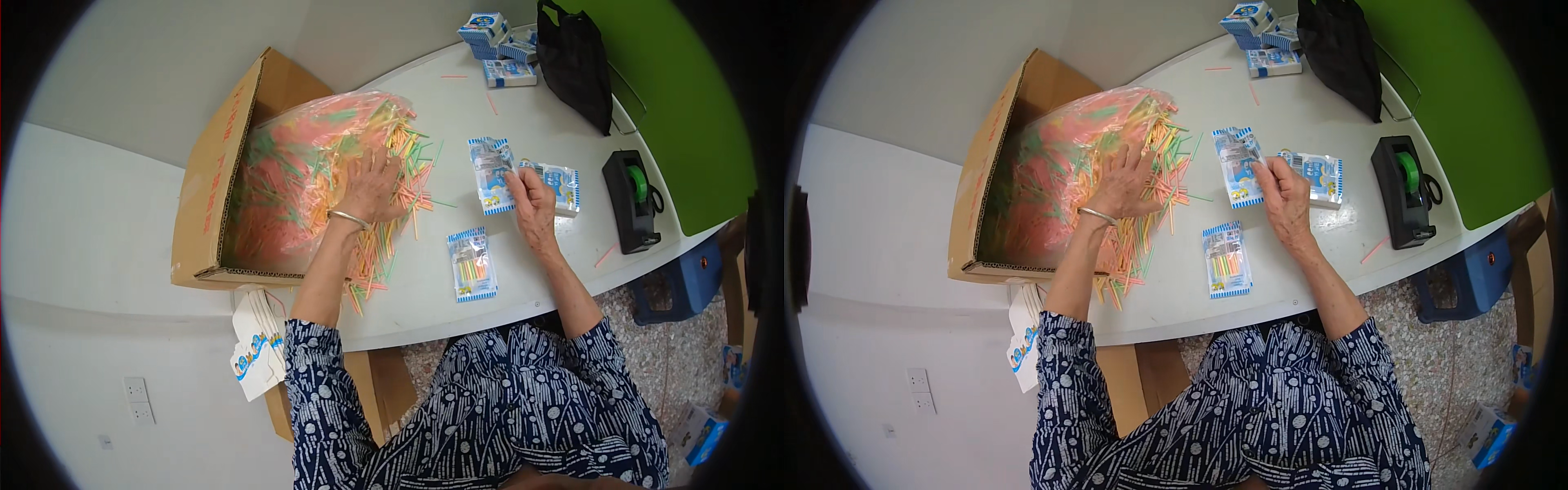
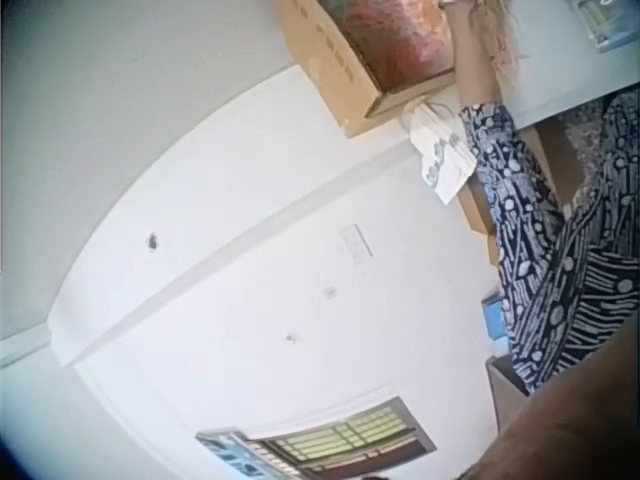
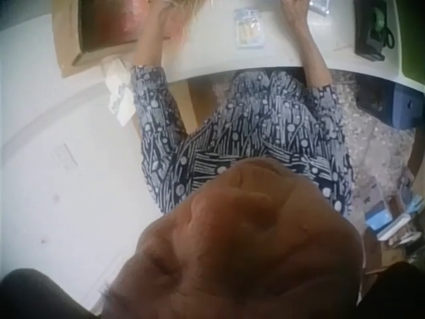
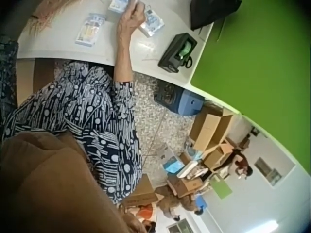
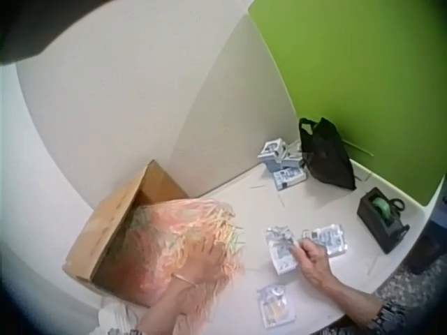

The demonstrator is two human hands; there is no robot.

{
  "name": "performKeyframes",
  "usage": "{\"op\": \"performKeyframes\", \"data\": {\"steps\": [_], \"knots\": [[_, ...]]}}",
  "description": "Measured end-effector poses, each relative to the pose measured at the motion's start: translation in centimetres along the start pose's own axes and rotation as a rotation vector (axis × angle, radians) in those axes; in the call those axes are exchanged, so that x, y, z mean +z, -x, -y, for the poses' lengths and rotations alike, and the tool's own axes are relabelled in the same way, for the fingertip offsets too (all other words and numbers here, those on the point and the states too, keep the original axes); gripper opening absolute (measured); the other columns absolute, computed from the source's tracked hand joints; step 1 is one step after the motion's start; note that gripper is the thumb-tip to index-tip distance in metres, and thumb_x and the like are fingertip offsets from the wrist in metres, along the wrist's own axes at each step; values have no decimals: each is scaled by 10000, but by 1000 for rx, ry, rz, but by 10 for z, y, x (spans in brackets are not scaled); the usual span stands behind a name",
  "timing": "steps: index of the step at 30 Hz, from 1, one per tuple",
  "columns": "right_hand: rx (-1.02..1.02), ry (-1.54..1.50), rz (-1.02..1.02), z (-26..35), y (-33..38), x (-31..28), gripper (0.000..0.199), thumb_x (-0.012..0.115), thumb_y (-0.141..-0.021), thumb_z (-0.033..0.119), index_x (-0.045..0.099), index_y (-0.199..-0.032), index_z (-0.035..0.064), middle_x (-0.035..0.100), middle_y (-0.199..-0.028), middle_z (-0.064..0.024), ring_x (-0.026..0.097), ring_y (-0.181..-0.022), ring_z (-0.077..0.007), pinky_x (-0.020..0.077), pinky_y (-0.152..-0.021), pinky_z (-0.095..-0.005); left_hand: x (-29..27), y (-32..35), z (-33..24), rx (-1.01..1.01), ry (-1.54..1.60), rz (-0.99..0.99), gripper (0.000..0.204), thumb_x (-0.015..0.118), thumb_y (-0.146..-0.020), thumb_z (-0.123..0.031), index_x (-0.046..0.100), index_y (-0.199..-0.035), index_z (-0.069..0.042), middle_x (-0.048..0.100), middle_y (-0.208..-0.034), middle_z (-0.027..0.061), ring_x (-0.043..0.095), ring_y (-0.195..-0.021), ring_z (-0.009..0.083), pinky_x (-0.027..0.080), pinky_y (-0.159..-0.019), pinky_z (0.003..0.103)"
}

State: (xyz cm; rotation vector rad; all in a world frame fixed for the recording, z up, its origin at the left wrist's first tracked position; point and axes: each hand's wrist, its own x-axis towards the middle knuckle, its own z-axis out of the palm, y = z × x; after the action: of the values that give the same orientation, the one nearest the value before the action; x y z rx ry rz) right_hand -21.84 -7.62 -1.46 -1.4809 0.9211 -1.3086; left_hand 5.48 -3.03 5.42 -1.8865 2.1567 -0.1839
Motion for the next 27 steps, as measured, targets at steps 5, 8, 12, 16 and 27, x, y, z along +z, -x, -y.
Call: {"op": "performKeyframes", "data": {"steps": [5,8,12,16,27], "knots": [[3,-14,14,-4,1,1,183,571,-933,159,557,-806,28,481,-640,27,391,-585,-32,328,-502,-214,16,-8,-11,68,43,0,1007,703,-620,-594,342,-1338,13,366,-1356,221,277,-1308,411,240,-1019,605],[-2,-4,14,-4,2,3,183,571,-932,160,557,-807,27,488,-639,22,397,-586,-33,331,-503,-216,18,-22,-8,34,99,59,927,692,-619,-509,373,-1293,41,390,-1315,208,312,-1273,396,261,-1012,574],[-13,22,24,-3,2,0,184,569,-933,164,561,-812,26,499,-635,15,407,-578,-39,337,-503,-219,16,-36,0,27,-154,163,778,666,-580,-319,429,-1232,33,420,-1264,191,370,-1207,366,272,-1012,529],[-36,24,21,-2,2,1,183,563,-935,165,567,-818,24,503,-626,13,410,-568,-43,339,-502,-221,25,-41,8,108,-224,-22,769,666,-560,-253,436,-1240,22,423,-1271,180,352,-1240,363,261,-1033,518],[-29,34,47,0,3,3,167,592,-909,148,591,-839,-4,522,-609,-29,450,-548,-73,362,-492,-254,38,-61,-3,282,-394,-168,445,607,-746,-220,515,-1125,-6,495,-1160,116,412,-1209,285,268,-1060,458]]}}
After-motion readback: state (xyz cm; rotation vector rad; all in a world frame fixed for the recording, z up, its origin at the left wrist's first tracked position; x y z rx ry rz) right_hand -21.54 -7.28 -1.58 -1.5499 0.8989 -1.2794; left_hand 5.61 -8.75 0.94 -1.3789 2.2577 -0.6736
